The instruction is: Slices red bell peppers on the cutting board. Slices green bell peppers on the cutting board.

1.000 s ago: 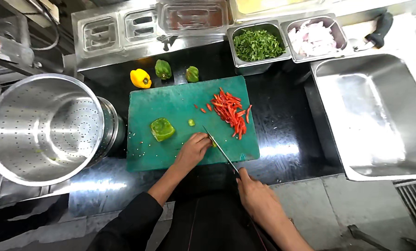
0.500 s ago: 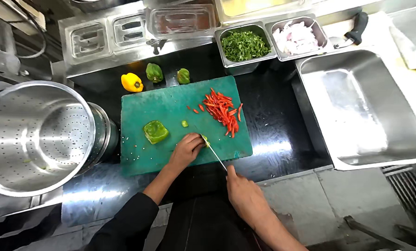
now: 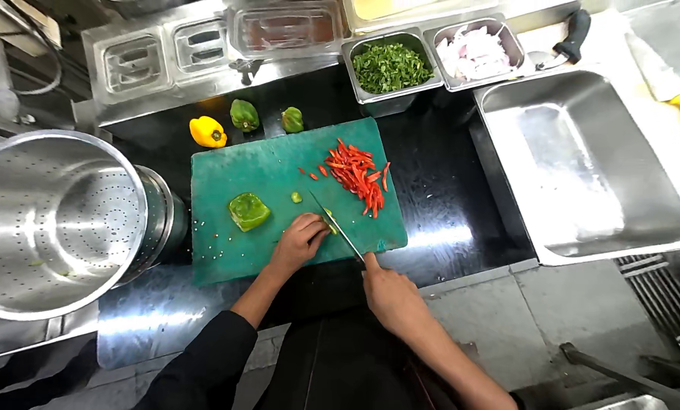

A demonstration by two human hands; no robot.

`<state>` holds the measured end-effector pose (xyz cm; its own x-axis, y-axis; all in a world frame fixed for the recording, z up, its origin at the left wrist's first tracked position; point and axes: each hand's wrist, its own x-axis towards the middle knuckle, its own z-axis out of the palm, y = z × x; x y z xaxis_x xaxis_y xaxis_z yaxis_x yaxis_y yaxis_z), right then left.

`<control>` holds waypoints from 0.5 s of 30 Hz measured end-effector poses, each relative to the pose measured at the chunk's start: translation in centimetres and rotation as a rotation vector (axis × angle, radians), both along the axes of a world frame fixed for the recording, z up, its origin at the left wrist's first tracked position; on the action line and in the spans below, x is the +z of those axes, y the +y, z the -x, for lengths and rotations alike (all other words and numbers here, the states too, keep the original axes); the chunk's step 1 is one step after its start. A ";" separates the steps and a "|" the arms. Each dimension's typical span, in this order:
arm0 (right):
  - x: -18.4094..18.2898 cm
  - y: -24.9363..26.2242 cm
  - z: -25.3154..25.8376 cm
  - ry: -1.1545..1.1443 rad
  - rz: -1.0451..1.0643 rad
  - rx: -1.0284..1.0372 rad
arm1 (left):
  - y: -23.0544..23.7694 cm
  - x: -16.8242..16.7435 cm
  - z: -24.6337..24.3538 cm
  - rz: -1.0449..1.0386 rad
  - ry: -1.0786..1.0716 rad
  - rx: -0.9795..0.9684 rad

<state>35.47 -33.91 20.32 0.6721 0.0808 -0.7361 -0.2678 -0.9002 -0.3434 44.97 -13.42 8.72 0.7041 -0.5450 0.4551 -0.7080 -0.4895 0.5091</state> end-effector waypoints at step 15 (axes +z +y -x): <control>-4.0 -5.2 -0.1 0.284 -1.000 -0.662 | 0.0 3.0 -2.9 -0.064 0.350 0.500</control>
